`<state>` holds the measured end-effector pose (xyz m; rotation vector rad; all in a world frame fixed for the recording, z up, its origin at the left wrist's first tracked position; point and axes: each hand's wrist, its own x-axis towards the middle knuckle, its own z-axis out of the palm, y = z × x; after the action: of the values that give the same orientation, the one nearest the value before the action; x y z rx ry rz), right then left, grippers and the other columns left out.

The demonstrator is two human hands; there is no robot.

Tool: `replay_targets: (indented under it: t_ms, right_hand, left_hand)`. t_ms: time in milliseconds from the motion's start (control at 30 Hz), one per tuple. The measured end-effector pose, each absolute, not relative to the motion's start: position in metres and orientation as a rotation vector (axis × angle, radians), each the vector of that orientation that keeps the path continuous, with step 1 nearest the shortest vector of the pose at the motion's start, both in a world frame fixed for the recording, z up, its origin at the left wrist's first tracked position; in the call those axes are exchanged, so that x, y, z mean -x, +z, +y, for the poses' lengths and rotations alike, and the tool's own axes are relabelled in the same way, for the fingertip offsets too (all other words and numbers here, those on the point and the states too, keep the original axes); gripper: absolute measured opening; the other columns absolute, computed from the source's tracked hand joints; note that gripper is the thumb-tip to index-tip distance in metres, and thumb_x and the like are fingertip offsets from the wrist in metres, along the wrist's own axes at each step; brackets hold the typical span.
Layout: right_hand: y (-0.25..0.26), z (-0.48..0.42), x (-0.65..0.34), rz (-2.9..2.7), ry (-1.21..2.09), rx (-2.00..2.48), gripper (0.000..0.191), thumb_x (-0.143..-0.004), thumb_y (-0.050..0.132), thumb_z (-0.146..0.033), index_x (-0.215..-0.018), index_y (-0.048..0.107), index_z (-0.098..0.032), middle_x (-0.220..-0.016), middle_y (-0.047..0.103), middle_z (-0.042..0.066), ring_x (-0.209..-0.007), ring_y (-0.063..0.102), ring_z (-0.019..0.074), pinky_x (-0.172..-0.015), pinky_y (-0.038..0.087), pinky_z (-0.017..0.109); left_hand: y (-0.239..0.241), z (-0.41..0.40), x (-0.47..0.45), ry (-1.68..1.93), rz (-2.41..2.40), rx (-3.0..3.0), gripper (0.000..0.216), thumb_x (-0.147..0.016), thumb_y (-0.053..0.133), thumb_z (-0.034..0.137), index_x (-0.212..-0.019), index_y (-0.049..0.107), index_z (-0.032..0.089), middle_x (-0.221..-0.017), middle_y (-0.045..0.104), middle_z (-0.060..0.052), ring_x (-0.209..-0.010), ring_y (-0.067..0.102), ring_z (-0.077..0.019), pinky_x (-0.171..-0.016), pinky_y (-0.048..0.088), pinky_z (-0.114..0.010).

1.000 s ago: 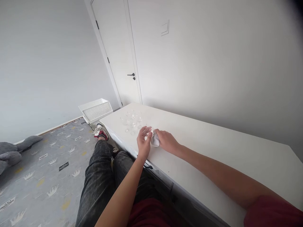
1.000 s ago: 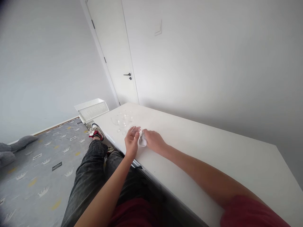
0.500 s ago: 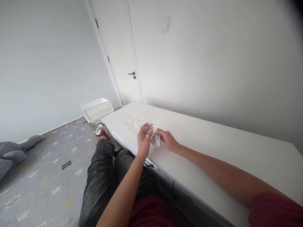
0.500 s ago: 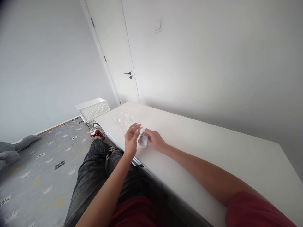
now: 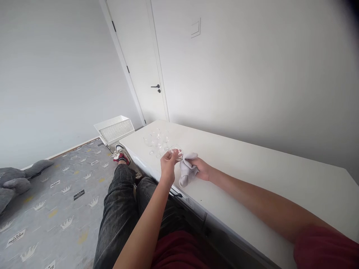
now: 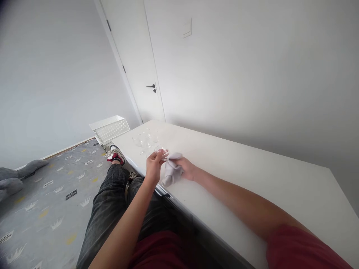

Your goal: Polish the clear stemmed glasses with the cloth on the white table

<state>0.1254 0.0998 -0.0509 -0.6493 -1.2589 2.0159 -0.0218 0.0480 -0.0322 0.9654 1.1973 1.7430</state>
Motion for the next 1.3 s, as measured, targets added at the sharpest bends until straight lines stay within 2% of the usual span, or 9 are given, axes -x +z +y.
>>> replay_targets:
  t_ms: [100,300,467,600,767,933,1100,1200,1300]
  right_hand:
    - [-0.058,0.111,-0.124,-1.022,2.012,0.657,0.023,-0.070,0.083,-0.030,-0.084,0.069,-0.020,-0.078,0.069,0.001,-0.070,0.062,0.0167,-0.065,0.049,0.027]
    - [-0.059,0.131,-0.131,-0.732,1.810,0.628,0.021,-0.081,0.072,-0.043,-0.090,0.066,-0.025,-0.084,0.074,-0.001,-0.078,0.068,0.0180,-0.069,0.055,0.028]
    - [-0.057,0.115,-0.120,-0.806,2.000,0.594,0.026,-0.082,0.075,-0.043,-0.095,0.067,-0.022,-0.086,0.073,0.002,-0.076,0.068,0.0191,-0.065,0.055,0.029]
    - [-0.055,0.112,-0.120,-0.853,2.013,0.722,0.025,-0.081,0.075,-0.042,-0.088,0.062,-0.022,-0.075,0.067,0.000,-0.065,0.063,0.0152,-0.053,0.049,0.025]
    - [-0.044,0.118,-0.128,-0.973,2.058,0.810,0.028,-0.079,0.068,-0.047,-0.081,0.059,-0.020,-0.061,0.057,-0.001,-0.044,0.041,0.0114,-0.036,0.025,0.024]
    - [-0.047,0.111,-0.124,-0.946,1.777,0.924,0.033,-0.081,0.063,-0.054,-0.085,0.054,-0.023,-0.063,0.052,-0.004,-0.049,0.042,0.0111,-0.039,0.031,0.022]
    - [-0.053,0.105,-0.129,-1.131,1.380,0.854,0.030,-0.077,0.072,-0.047,-0.088,0.055,-0.025,-0.074,0.057,-0.004,-0.061,0.048,0.0109,-0.046,0.035,0.020]
    - [-0.051,0.111,-0.133,-1.115,1.653,0.951,0.031,-0.080,0.065,-0.052,-0.085,0.054,-0.024,-0.067,0.057,-0.002,-0.053,0.046,0.0118,-0.042,0.034,0.023]
    - [-0.047,0.120,-0.136,-1.184,1.868,0.989,0.029,-0.076,0.067,-0.047,-0.077,0.055,-0.021,-0.060,0.056,0.000,-0.046,0.046,0.0124,-0.039,0.032,0.025]
  left_hand:
    - [-0.028,0.047,0.022,1.776,1.151,-0.937,0.057,-0.079,0.085,0.052,-0.118,0.070,0.014,-0.123,0.075,-0.018,-0.109,0.075,-0.0300,-0.094,0.060,-0.045]
    - [-0.019,0.039,0.023,2.034,1.066,-1.075,0.055,-0.077,0.090,0.041,-0.120,0.059,0.025,-0.137,0.065,-0.013,-0.124,0.068,-0.0284,-0.096,0.060,-0.042]
    - [-0.036,0.031,0.015,1.832,1.042,-1.503,0.061,-0.077,0.089,0.039,-0.126,0.053,0.027,-0.138,0.061,-0.013,-0.133,0.060,-0.0296,-0.099,0.060,-0.045]
    - [-0.045,0.027,0.013,1.645,0.963,-1.651,0.058,-0.076,0.089,0.040,-0.122,0.057,0.027,-0.135,0.062,-0.012,-0.134,0.058,-0.0291,-0.110,0.054,-0.052]
    - [-0.038,0.032,0.027,1.764,0.852,-1.371,0.059,-0.080,0.086,0.046,-0.124,0.051,0.030,-0.140,0.057,-0.012,-0.130,0.063,-0.0303,-0.108,0.055,-0.053]
    - [-0.051,0.034,0.018,1.815,0.918,-1.209,0.059,-0.081,0.085,0.045,-0.124,0.048,0.030,-0.142,0.054,-0.011,-0.133,0.062,-0.0302,-0.105,0.058,-0.050]
    - [-0.061,0.028,-0.011,1.889,1.044,-1.028,0.049,-0.094,0.070,0.050,-0.130,0.045,0.029,-0.148,0.050,-0.012,-0.132,0.062,-0.0275,-0.102,0.061,-0.048]
    - [-0.051,0.024,-0.009,1.820,1.010,-1.218,0.052,-0.089,0.077,0.046,-0.130,0.048,0.031,-0.147,0.053,-0.010,-0.131,0.063,-0.0288,-0.097,0.061,-0.044]
    - [-0.038,0.022,0.003,1.692,0.923,-1.407,0.058,-0.081,0.085,0.042,-0.129,0.054,0.030,-0.144,0.058,-0.013,-0.133,0.061,-0.0327,-0.093,0.061,-0.042]
